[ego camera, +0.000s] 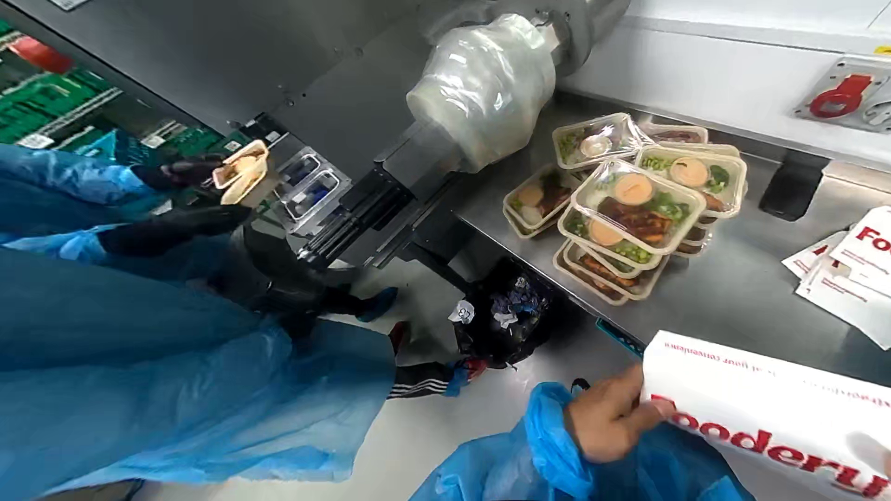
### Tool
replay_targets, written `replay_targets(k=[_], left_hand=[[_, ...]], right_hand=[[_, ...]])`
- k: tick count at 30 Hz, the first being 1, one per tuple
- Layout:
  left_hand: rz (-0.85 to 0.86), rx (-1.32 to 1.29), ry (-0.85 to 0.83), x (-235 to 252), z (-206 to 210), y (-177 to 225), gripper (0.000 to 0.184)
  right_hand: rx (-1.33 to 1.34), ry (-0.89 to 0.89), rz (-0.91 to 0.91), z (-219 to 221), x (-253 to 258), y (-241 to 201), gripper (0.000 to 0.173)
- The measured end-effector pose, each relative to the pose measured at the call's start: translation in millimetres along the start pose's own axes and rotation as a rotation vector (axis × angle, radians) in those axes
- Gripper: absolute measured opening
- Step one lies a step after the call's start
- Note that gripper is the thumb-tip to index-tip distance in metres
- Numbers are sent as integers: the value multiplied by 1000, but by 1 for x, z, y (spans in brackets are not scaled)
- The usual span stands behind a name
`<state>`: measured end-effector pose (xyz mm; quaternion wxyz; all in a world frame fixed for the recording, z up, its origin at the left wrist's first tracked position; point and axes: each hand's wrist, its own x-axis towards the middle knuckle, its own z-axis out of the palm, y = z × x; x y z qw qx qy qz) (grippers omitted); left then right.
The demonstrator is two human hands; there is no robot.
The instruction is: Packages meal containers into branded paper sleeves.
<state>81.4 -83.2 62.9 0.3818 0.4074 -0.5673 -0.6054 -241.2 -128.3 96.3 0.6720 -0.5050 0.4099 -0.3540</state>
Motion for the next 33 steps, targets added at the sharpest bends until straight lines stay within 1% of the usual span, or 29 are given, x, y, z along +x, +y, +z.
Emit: replay_targets(k=[1,2,4,5,6,7,8,9,10,11,12,13,14,15,16,17,19,20,21,22,23,24,25,26,27,28,29,31,33], left_hand=[[-20,60,43,1,-4,0,44],[-58,95,64,3,-6,-2,43],[-132,175,71,1,-5,-5,40],[-120,302,127,4,-7,-3,41],[-57,515,257,8,-10,1,44],[60,755,409,13,-13,5,56],[198,951,477,18,-17,12,72],[327,1109,429,27,-22,23,84],[420,1233,313,35,-24,34,92],[457,1306,176,42,-20,41,96],[446,1316,50,47,-14,44,97],[415,1276,-37,51,-8,44,90],[394,1213,-90,54,-4,43,71],[359,1137,-134,54,-1,41,48],[310,1058,-166,51,4,40,28],[283,1015,-183,49,8,39,18],[249,1004,-210,50,5,39,21],[187,1032,-195,53,-4,40,24],[68,1067,-129,59,-21,38,25],[-123,1050,-26,68,-47,33,26],[-294,944,137,80,-85,17,32],[-384,760,335,92,-128,-14,41],[-447,516,511,103,-165,-50,57],[-518,282,610,112,-188,-81,68],[-566,104,650,120,-193,-103,73],[-583,-31,676,127,-185,-115,74],[-584,-126,700,130,-171,-117,72],[-587,-222,731,127,-139,-118,69],[-620,-303,709,113,-98,-117,72]], right_hand=[[-36,-11,14,7,2,3,27],[-91,21,35,16,1,7,27],[-72,136,97,37,-2,22,36],[-35,188,107,43,5,28,37],[-4,212,108,45,14,30,39],[27,216,115,48,22,30,39],[57,208,122,51,27,29,39],[80,189,124,52,31,28,39],[94,160,124,55,33,26,40],[79,123,124,57,32,23,39],[19,86,117,58,29,19,37],[-88,49,94,56,27,17,34],[-214,19,49,53,28,15,28],[-307,4,-16,51,30,17,21],[-369,0,-76,51,31,20,17],[-416,19,-113,51,31,21,17],[-485,98,-115,54,35,23,23],[-510,139,-80,54,38,29,26],[-479,169,-30,53,44,39,25],[-378,201,49,50,50,50,22],[-229,251,140,45,57,63,22],[-77,308,231,39,63,75,23],[55,361,306,34,68,85,24],[156,406,361,30,71,92,25],[233,437,394,26,71,95,27],[285,457,406,21,69,98,28],[314,472,402,14,64,99,30],[329,499,377,-7,50,99,30],[323,537,379,-33,37,94,25]])
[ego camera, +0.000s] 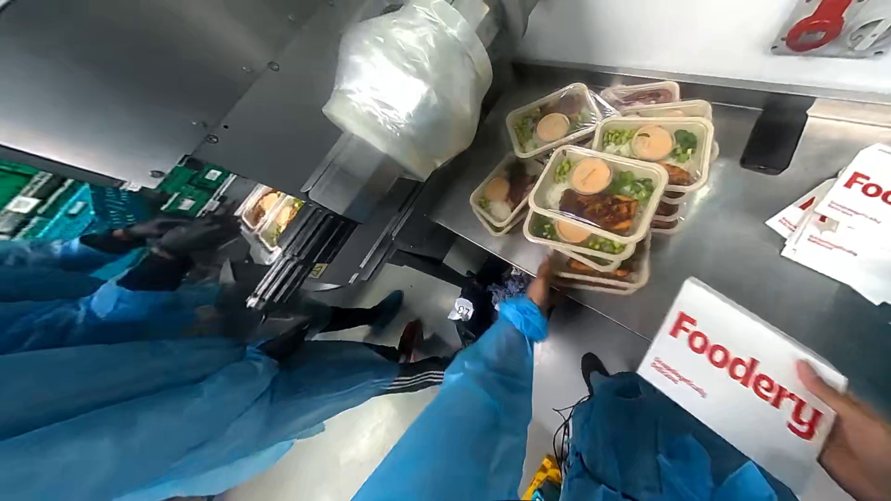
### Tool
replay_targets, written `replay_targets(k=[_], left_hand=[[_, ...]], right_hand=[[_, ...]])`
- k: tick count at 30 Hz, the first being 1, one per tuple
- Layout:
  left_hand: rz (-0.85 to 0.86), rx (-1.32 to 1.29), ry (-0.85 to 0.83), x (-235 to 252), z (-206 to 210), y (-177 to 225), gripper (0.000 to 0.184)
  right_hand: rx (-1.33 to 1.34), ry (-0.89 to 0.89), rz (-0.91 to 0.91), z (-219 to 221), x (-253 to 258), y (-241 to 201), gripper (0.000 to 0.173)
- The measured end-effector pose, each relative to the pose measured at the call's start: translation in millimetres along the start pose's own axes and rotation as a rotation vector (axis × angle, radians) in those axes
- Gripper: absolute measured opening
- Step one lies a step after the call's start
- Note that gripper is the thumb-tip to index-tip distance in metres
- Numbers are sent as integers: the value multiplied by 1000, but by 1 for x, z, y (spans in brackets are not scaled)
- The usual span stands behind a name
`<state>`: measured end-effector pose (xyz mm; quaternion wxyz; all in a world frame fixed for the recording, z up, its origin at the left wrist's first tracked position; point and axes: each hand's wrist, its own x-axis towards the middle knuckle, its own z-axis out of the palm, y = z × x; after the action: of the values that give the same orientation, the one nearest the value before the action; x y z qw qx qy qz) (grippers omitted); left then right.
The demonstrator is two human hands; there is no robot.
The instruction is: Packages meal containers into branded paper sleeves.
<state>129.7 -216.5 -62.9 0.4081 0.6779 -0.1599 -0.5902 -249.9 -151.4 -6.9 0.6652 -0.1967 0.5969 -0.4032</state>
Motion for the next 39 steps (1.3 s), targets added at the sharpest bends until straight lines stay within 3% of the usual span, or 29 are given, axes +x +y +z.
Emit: replay_targets(k=[4,6,8,10,11,13,15,21,25,28,31,33,36,39], left_hand=[[-92,-236,-117,-47,35,-36,50],[-11,-331,-11,-52,14,-27,44],[70,-414,-4,-40,-23,9,77],[78,-290,-75,-34,-23,57,99],[85,-233,-129,-32,-13,72,95],[114,-182,-192,-30,20,90,68],[83,-261,-166,-34,43,85,50],[5,-406,26,-85,126,37,75],[-36,-202,29,-109,131,44,80],[253,114,50,-77,93,67,92],[387,488,17,-58,89,108,68],[337,655,-81,-42,95,133,58],[239,549,-241,-29,101,140,40],[292,300,-288,-50,99,134,22]], right_hand=[[46,4,-4,-46,8,-9,26],[82,-27,10,-56,12,-10,29],[146,-49,30,-51,10,-6,29],[218,-56,52,-34,7,8,30],[236,-50,65,-25,6,17,30],[276,-73,72,-13,13,30,34],[327,-99,89,-10,22,40,38],[435,-43,-33,-40,30,42,40],[453,-53,-140,-58,12,17,47],[428,-86,-160,-54,5,13,50],[422,-105,-139,-43,-1,25,42],[476,-169,-178,-33,-8,19,41],[487,-269,-254,-25,-23,1,44],[510,-313,-279,-18,-43,-10,43]])
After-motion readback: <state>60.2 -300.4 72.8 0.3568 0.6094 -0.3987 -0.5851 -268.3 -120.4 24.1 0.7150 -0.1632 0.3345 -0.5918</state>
